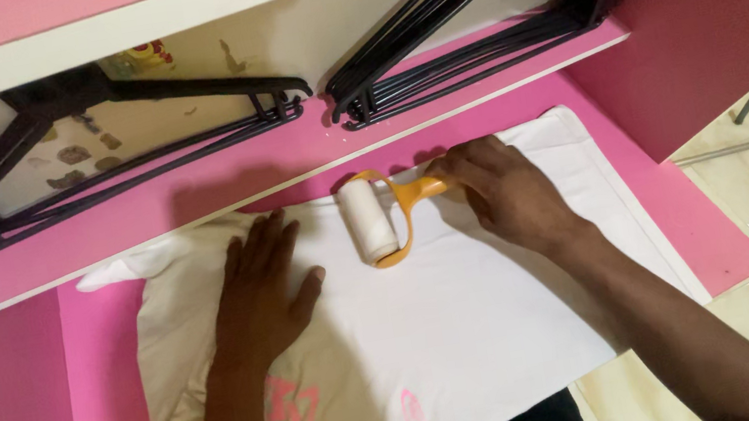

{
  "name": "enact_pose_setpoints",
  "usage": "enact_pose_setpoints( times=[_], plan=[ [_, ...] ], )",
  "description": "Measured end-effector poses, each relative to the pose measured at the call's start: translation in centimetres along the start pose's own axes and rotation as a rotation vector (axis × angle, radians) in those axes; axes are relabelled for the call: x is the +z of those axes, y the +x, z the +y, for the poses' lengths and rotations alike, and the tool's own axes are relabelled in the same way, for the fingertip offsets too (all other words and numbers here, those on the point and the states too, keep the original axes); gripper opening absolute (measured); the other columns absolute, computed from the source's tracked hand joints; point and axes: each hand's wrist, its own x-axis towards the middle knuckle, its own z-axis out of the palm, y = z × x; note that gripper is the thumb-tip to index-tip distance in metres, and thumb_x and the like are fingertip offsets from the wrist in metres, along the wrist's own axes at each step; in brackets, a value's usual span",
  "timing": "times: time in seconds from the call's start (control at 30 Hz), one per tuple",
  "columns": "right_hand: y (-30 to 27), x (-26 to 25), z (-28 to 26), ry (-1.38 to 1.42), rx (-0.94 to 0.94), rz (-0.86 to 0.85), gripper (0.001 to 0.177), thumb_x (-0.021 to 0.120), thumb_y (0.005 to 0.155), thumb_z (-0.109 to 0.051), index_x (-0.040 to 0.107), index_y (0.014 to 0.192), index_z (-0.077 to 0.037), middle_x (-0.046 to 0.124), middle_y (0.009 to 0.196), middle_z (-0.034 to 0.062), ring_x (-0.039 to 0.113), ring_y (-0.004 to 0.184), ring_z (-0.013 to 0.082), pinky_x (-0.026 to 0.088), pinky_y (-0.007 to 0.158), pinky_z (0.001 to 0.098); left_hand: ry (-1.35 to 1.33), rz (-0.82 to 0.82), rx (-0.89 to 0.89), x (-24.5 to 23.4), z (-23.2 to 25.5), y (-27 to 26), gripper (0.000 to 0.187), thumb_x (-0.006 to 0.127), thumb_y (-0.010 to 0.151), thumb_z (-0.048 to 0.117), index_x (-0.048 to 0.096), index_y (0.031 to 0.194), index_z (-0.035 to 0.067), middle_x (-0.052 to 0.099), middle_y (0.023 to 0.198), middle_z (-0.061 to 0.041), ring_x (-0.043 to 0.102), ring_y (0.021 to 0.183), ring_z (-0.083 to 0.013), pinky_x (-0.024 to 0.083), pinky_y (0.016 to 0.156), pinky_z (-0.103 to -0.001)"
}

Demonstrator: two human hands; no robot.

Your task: The person uses a lint roller to remove lint from a white t-shirt laid on a pink table. They roll the tool over the front, sides, and back of the shirt, periodically smoothing the fabric with their hands.

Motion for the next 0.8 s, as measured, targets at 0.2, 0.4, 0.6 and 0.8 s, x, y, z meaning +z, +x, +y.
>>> enact_pose_setpoints(
  times=[0.2,0.4,0.6,0.8],
  plan=[
    [-0.6,-3.4,2.1,-0.197,0.160,0.058,0.044,0.063,0.075,0.016,0.072,0.111,-0.009,0.069,0.112,0.0087,0.061,0.109,0.0328,0.051,0.095,0.0459,-0.002,-0.019,-0.065,0.0,-0.7,0.0,0.064,0.063,0.093,0.037,0.051,0.143,0.000,0.047,0.153,-0.019,0.040,0.144,-0.0365,0.027,0.117,-0.061],
    [0.5,-0.5,-0.2,-0.074,0.068,0.019,0.044,0.065,0.077,0.014,0.072,0.115,-0.008,0.069,0.115,0.0104,0.061,0.109,0.0330,0.051,0.096,0.0449,0.005,0.003,-0.061,0.1,-0.9,-0.2,0.058,0.061,0.095,0.033,0.053,0.141,-0.001,0.048,0.151,-0.021,0.041,0.143,-0.0365,0.028,0.117,-0.061],
    [2.0,3.3,-4.6,0.047,-0.062,-0.016,0.045,0.066,0.082,0.009,0.072,0.125,-0.006,0.067,0.122,0.0127,0.062,0.112,0.0334,0.054,0.092,0.0412,0.007,-0.017,-0.081,-0.7,-1.1,-0.6,0.055,0.063,0.092,0.030,0.056,0.137,0.000,0.049,0.150,-0.021,0.041,0.142,-0.0357,0.028,0.118,-0.059],
    [2.3,0.7,-2.7,-0.170,0.088,0.011,0.046,0.065,0.072,0.012,0.075,0.112,-0.009,0.070,0.116,0.0073,0.062,0.108,0.0326,0.052,0.096,0.0452,0.027,-0.005,-0.090,-0.8,-1.4,-1.0,0.056,0.064,0.093,0.032,0.055,0.138,0.000,0.048,0.151,-0.021,0.041,0.143,-0.0375,0.027,0.118,-0.060]
  ],
)
